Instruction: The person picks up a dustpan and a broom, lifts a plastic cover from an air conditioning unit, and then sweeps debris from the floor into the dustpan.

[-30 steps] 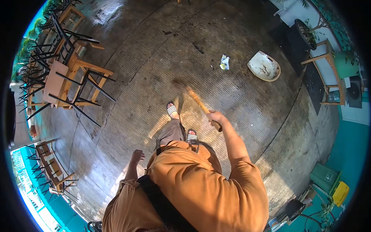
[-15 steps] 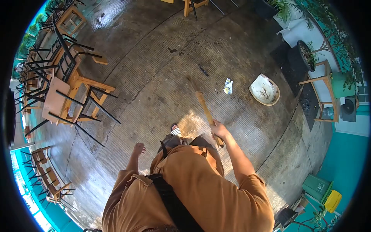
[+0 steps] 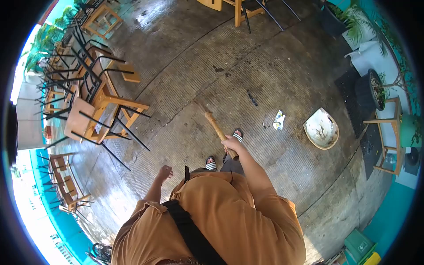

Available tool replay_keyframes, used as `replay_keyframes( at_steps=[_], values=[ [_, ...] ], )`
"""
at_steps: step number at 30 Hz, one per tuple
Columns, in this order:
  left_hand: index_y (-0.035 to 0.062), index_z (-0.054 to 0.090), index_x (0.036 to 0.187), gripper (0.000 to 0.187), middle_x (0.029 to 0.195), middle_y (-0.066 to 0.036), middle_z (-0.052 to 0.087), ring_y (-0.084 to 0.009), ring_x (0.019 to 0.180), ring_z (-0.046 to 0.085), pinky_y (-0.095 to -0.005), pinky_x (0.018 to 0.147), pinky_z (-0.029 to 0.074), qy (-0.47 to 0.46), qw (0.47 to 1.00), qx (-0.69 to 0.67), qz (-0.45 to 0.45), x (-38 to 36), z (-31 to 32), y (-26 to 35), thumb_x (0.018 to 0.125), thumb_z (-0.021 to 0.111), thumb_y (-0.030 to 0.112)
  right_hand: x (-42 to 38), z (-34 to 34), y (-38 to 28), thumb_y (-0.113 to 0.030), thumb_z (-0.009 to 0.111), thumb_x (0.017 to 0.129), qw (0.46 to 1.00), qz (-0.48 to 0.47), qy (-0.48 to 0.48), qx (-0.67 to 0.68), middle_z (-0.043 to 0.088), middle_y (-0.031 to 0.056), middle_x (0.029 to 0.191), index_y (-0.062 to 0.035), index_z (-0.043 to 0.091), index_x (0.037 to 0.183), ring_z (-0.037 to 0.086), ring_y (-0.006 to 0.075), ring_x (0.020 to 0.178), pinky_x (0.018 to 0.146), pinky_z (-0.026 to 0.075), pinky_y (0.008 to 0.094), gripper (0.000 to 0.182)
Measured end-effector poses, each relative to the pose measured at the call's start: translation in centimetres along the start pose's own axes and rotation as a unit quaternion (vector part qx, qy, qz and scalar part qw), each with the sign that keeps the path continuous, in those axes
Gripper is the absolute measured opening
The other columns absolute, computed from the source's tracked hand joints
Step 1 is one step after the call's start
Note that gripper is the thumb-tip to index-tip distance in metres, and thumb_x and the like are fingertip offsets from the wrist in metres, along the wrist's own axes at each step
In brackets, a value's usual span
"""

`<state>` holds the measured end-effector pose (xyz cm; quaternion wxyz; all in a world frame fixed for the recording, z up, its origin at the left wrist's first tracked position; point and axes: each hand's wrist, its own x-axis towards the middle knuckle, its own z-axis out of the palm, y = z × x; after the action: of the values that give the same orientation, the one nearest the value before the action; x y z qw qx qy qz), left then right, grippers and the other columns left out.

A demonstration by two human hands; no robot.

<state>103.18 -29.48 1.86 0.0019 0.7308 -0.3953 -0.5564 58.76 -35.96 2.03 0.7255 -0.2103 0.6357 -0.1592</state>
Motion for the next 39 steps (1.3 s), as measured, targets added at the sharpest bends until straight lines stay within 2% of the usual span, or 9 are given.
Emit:
replay_keyframes(
  at_steps=[5, 7, 9, 15, 18, 23, 28, 33, 39],
  values=[
    [-0.0003, 0.051, 0.101, 0.029, 0.080, -0.015, 0.063, -0.0243, 0.068, 0.064, -0.0362, 0.056, 0.053, -0.052, 0.994, 0.056, -0.075, 1.1, 0.6, 4.1, 0.089, 0.051, 0.026, 1.8, -14.3, 2.7, -0.015, 0.057, 0.081, 0.998, -0.048, 0.038, 0.033, 0.054, 0.0072, 0.059, -0.0107, 0.030, 0.138, 0.053, 0.0169, 0.044, 0.040, 0.045, 0.0314, 0.063],
    [0.0002, 0.051, 0.102, 0.029, 0.082, -0.015, 0.063, -0.0242, 0.068, 0.064, -0.0368, 0.056, 0.053, -0.025, 0.995, 0.059, -0.074, 2.3, 1.0, 6.5, 0.088, 0.051, 0.026, -2.1, -19.7, 3.0, -0.014, 0.051, 0.085, 0.982, -0.013, -0.001, 0.189, 0.050, 0.0051, 0.060, -0.0049, 0.029, 0.135, 0.049, 0.0141, 0.043, 0.039, 0.042, 0.0286, 0.055],
    [0.0010, 0.052, 0.101, 0.028, 0.082, -0.014, 0.063, -0.0231, 0.069, 0.064, -0.0356, 0.057, 0.053, -0.030, 0.995, 0.072, -0.068, 3.7, 1.7, 10.2, 0.088, 0.051, 0.026, -5.6, -23.2, 4.3, -0.017, 0.050, 0.087, 0.979, -0.007, 0.051, 0.197, 0.050, 0.0050, 0.059, -0.0073, 0.038, 0.129, 0.048, 0.0131, 0.043, 0.039, 0.042, 0.0276, 0.045],
    [-0.0004, 0.054, 0.096, 0.028, 0.078, -0.012, 0.063, -0.0188, 0.065, 0.064, -0.0305, 0.053, 0.051, -0.039, 0.989, 0.084, 0.111, 5.2, 4.6, 21.8, 0.088, 0.051, 0.026, -13.7, -21.5, 4.0, -0.019, 0.055, 0.085, 0.967, 0.016, 0.231, 0.104, 0.052, 0.0053, 0.059, -0.0121, 0.039, 0.135, 0.050, 0.0144, 0.043, 0.041, 0.043, 0.0292, 0.053],
    [-0.0001, 0.054, 0.097, 0.028, 0.078, -0.011, 0.064, -0.0184, 0.065, 0.064, -0.0299, 0.053, 0.051, -0.069, 0.984, 0.099, 0.131, 6.6, 5.9, 24.6, 0.088, 0.050, 0.026, -15.7, -20.1, 3.2, -0.017, 0.056, 0.084, 0.963, 0.008, 0.209, 0.171, 0.053, 0.0058, 0.060, -0.0106, 0.037, 0.137, 0.052, 0.0150, 0.044, 0.041, 0.044, 0.0300, 0.057],
    [0.0007, 0.054, 0.099, 0.029, 0.081, -0.011, 0.064, -0.0182, 0.067, 0.065, -0.0289, 0.053, 0.052, -0.114, 0.972, 0.181, 0.093, 10.1, 5.4, 25.1, 0.089, 0.050, 0.028, -10.7, -21.1, 5.5, -0.016, 0.054, 0.085, 0.954, -0.005, 0.166, 0.251, 0.054, 0.0053, 0.064, -0.0116, 0.035, 0.138, 0.052, 0.0135, 0.047, 0.039, 0.044, 0.0290, 0.057],
    [0.0007, 0.053, 0.099, 0.030, 0.084, -0.013, 0.063, -0.0203, 0.065, 0.065, -0.0321, 0.051, 0.052, -0.124, 0.973, 0.177, 0.079, 13.1, 3.0, 25.4, 0.089, 0.051, 0.029, -12.7, -22.6, 6.5, -0.013, 0.054, 0.082, 0.946, 0.043, 0.283, 0.152, 0.058, 0.0097, 0.068, -0.0045, 0.047, 0.125, 0.056, 0.0158, 0.047, 0.044, 0.049, 0.0314, 0.045],
    [0.0009, 0.051, 0.094, 0.028, 0.078, -0.012, 0.062, -0.0186, 0.062, 0.063, -0.0317, 0.049, 0.052, -0.143, 0.972, 0.180, 0.058, 15.1, 2.1, 26.5, 0.090, 0.049, 0.028, -19.1, -17.0, 4.9, -0.015, 0.056, 0.084, 0.937, 0.043, 0.341, 0.064, 0.059, 0.0096, 0.073, -0.0091, 0.037, 0.136, 0.055, 0.0144, 0.047, 0.046, 0.049, 0.0296, 0.056],
    [0.0011, 0.051, 0.094, 0.026, 0.078, -0.012, 0.062, -0.0182, 0.061, 0.063, -0.0300, 0.049, 0.051, -0.158, 0.966, 0.187, 0.081, 15.6, 3.2, 27.5, 0.090, 0.049, 0.026, -21.2, -15.8, 9.3, -0.015, 0.062, 0.082, 0.950, 0.100, 0.222, 0.197, 0.056, 0.0078, 0.065, -0.0114, 0.040, 0.135, 0.052, 0.0142, 0.046, 0.040, 0.045, 0.0296, 0.058]
  ],
)
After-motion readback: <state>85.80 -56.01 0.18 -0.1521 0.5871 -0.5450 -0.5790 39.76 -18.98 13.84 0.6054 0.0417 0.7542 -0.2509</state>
